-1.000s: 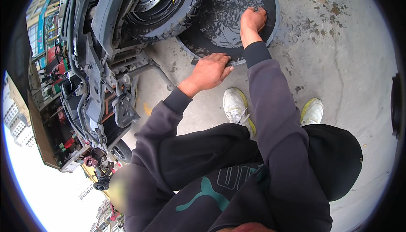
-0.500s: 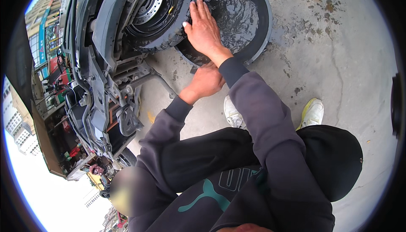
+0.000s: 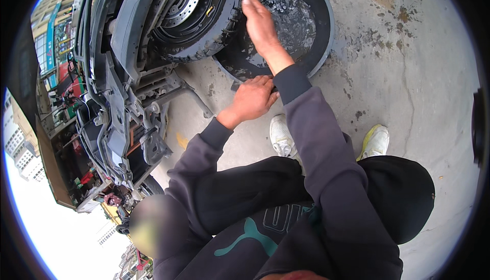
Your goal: The person repeatedly rubs the inner rim and tire sidewall of a car wheel with their hands, using a dark liquid from a nearby basin. The person dips their hands into the basin and applies the liquid to the wheel surface in a repetitive scrubbing motion.
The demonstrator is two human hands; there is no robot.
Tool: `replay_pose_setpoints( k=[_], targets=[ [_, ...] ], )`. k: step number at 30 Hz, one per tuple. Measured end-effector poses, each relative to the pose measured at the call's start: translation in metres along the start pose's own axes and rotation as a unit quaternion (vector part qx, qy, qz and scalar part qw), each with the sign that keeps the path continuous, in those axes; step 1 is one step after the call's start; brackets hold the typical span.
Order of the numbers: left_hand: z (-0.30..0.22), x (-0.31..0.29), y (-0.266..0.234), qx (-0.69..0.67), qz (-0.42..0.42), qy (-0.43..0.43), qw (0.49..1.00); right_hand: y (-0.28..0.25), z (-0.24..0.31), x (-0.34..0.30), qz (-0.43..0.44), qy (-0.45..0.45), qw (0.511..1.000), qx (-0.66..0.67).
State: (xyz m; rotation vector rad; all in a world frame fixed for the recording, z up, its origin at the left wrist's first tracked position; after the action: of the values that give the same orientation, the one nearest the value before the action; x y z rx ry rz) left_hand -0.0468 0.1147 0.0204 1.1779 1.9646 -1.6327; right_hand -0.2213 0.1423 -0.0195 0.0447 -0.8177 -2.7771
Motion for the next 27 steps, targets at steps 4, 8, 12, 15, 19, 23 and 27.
replay_pose_setpoints(
  k=[4,8,12,15,19,23,27],
  targets=[
    [0.003,-0.005,0.005,0.011,-0.042,0.03,0.999,0.045,0.022,-0.003,0.026,-0.039,0.832,-0.553],
    [0.005,-0.006,0.005,-0.004,-0.028,0.023,0.999,0.031,0.024,0.032,0.04,-0.014,0.815,-0.578],
    [-0.003,0.005,-0.002,0.001,0.006,0.041,0.999,0.021,0.021,0.037,-0.038,-0.014,0.84,-0.541],
    [0.003,-0.005,0.0,-0.006,0.006,0.024,1.0,0.049,0.017,-0.013,0.014,-0.036,0.841,-0.54],
    [0.006,-0.005,0.002,-0.021,0.011,0.021,0.999,0.023,0.003,-0.045,0.02,-0.038,0.908,-0.418],
    [0.004,-0.005,0.002,-0.029,-0.028,0.027,0.999,-0.082,-0.006,-0.038,-0.321,0.179,0.879,-0.303],
    [-0.003,0.002,0.002,-0.007,-0.044,0.043,0.998,-0.12,-0.065,-0.06,-0.395,0.29,0.871,0.03]
  ],
)
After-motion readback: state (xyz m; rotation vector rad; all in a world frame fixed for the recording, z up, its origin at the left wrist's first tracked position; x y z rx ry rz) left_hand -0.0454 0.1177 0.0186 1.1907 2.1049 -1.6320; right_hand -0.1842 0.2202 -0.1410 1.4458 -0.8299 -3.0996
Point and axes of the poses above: each hand's wrist, its own x-axis towards the middle knuckle, its own y-axis out of the palm, z = x × y, the point moved 6 cm from there along x, towards the middle knuckle, and after that the axes turned 12 degrees about z, right-handed, at the moved point
